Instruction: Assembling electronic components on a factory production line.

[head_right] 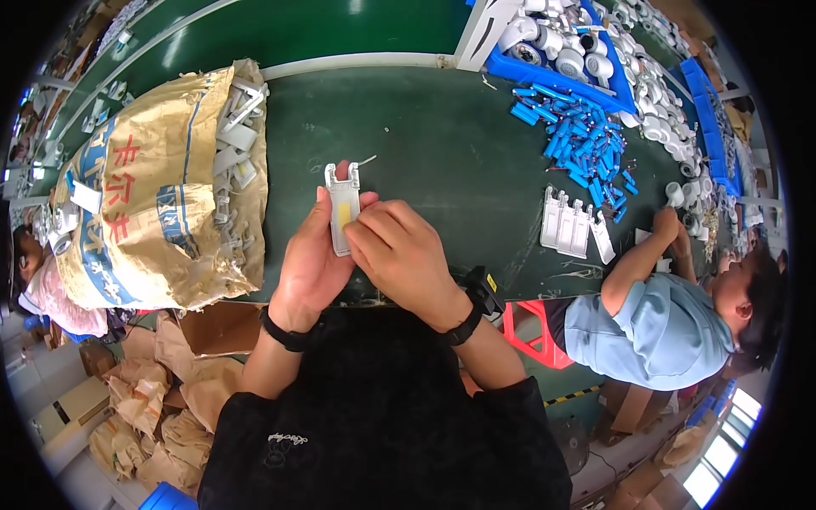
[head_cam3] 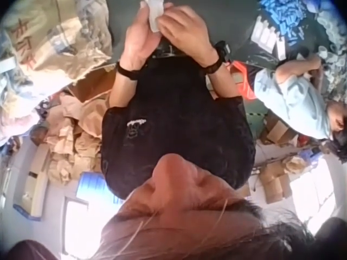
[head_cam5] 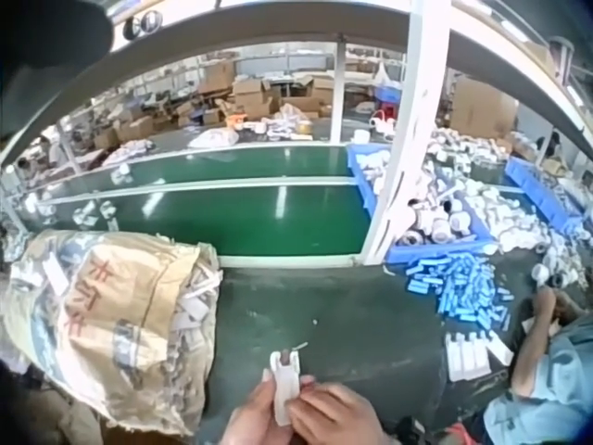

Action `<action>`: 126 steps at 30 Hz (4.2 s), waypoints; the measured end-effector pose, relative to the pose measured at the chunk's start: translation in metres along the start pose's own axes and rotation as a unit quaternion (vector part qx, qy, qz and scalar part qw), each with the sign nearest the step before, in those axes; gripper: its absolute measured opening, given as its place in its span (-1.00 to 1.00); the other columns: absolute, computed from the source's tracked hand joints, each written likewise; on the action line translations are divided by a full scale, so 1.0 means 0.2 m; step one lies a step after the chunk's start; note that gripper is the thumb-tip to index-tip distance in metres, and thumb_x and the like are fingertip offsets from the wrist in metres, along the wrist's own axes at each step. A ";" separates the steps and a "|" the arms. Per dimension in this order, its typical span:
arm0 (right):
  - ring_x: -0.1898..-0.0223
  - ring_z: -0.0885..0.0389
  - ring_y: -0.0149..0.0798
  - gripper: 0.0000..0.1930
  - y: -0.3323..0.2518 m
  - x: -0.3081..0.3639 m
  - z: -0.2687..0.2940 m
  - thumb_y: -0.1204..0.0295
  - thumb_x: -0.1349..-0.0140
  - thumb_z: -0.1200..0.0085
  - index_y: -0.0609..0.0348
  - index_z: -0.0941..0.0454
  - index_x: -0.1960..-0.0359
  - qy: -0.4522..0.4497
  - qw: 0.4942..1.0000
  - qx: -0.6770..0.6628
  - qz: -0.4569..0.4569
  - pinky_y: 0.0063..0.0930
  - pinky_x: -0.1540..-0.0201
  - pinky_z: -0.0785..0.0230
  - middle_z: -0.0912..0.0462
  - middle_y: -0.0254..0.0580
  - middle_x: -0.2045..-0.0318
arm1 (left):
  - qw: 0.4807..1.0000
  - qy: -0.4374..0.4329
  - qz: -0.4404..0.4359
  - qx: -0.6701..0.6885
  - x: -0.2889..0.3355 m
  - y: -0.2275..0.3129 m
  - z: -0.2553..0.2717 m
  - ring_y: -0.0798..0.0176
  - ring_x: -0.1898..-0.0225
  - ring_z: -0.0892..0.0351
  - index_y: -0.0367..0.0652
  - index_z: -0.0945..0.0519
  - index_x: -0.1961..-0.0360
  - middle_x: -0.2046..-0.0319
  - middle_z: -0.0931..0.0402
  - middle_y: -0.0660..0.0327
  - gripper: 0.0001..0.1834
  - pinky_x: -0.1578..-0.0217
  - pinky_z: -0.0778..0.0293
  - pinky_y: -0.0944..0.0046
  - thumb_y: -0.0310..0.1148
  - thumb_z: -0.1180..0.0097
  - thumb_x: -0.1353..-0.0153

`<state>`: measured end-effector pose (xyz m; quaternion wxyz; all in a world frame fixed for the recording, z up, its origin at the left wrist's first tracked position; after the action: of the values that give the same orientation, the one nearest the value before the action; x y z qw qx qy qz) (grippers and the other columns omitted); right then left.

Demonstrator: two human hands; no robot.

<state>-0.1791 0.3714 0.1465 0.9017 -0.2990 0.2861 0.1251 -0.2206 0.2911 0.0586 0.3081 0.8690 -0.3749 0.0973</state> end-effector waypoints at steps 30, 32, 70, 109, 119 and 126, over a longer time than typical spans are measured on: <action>0.31 -0.57 -0.55 -0.89 0.62 0.57 0.81 0.59 -0.34 -0.26 0.29 -0.72 0.14 0.292 0.897 0.001 -0.332 -0.65 0.24 -0.43 -0.69 -0.34 0.27 | 0.943 0.042 -0.001 -0.329 -0.42 -0.51 -0.19 0.46 0.18 -0.52 -0.22 -0.60 -0.10 0.06 -0.66 0.29 -0.58 0.10 -0.47 0.38 -0.16 0.24 -0.65; 0.33 -0.55 -0.56 -0.88 0.66 0.76 0.92 0.56 -0.36 -0.26 0.31 -0.72 0.12 0.337 0.871 -0.028 -0.356 -0.70 0.25 -0.38 -0.68 -0.35 0.26 | 0.908 0.055 -0.051 -0.411 -0.57 -0.69 -0.25 0.25 0.16 -0.59 -0.24 -0.59 -0.10 0.14 -0.67 0.19 -0.64 0.08 -0.49 0.22 -0.22 0.14 -0.59; 0.23 -0.75 0.17 -0.65 0.13 -0.52 -1.00 0.32 -0.22 -0.23 0.26 -0.61 0.03 -0.162 0.976 -0.104 -0.101 -0.06 0.13 -0.59 -0.75 0.14 0.24 | 0.229 0.526 0.004 -0.819 1.27 0.22 2.27 -0.11 -0.11 -0.68 0.04 -0.62 -0.19 -0.04 -0.69 -0.02 -0.57 -0.22 -0.44 -0.17 -0.20 0.01 -0.33; 0.13 -0.57 -0.21 -0.69 -0.11 -0.19 -0.07 0.56 0.03 -0.39 0.00 -0.76 0.19 0.034 0.999 -0.029 0.013 -0.33 0.09 -0.48 -0.69 -0.47 0.20 | 0.944 0.055 -0.255 -0.203 0.06 0.39 0.12 0.42 0.21 -0.63 -0.16 -0.35 -0.47 0.12 -0.72 0.15 -0.39 0.08 -0.57 0.35 0.01 0.11 -0.59; 0.20 -0.60 -0.24 -0.71 -0.18 -0.19 -0.09 0.56 0.06 -0.38 0.08 -0.72 0.23 0.007 0.997 -0.002 0.079 -0.33 0.14 -0.50 -0.66 -0.43 0.27 | 0.946 0.081 -0.222 -0.223 0.07 0.37 0.16 0.41 0.19 -0.66 -0.25 -0.47 -0.37 0.17 -0.72 0.16 -0.43 0.08 -0.58 0.35 -0.03 0.13 -0.61; 0.25 -0.61 -0.24 -0.76 -0.15 -0.19 -0.11 0.59 0.06 -0.39 0.08 -0.72 0.31 0.022 0.997 -0.056 0.053 -0.36 0.20 -0.53 -0.69 -0.42 0.34 | 0.946 0.098 -0.207 -0.231 0.08 0.36 0.19 0.42 0.18 -0.66 -0.26 -0.58 -0.25 0.21 -0.73 0.16 -0.47 0.07 -0.58 0.36 -0.03 0.12 -0.61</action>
<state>-0.2067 0.3324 0.1681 0.8690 -0.3363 0.3140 0.1819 -0.2634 0.2211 0.0689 0.5492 0.8183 -0.1672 0.0267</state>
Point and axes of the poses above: each hand's wrist, its own x-axis away from the middle knuckle, its own z-axis out of the back of the hand, y = z × x, the point moved 9 cm from there along -x, towards the middle knuckle
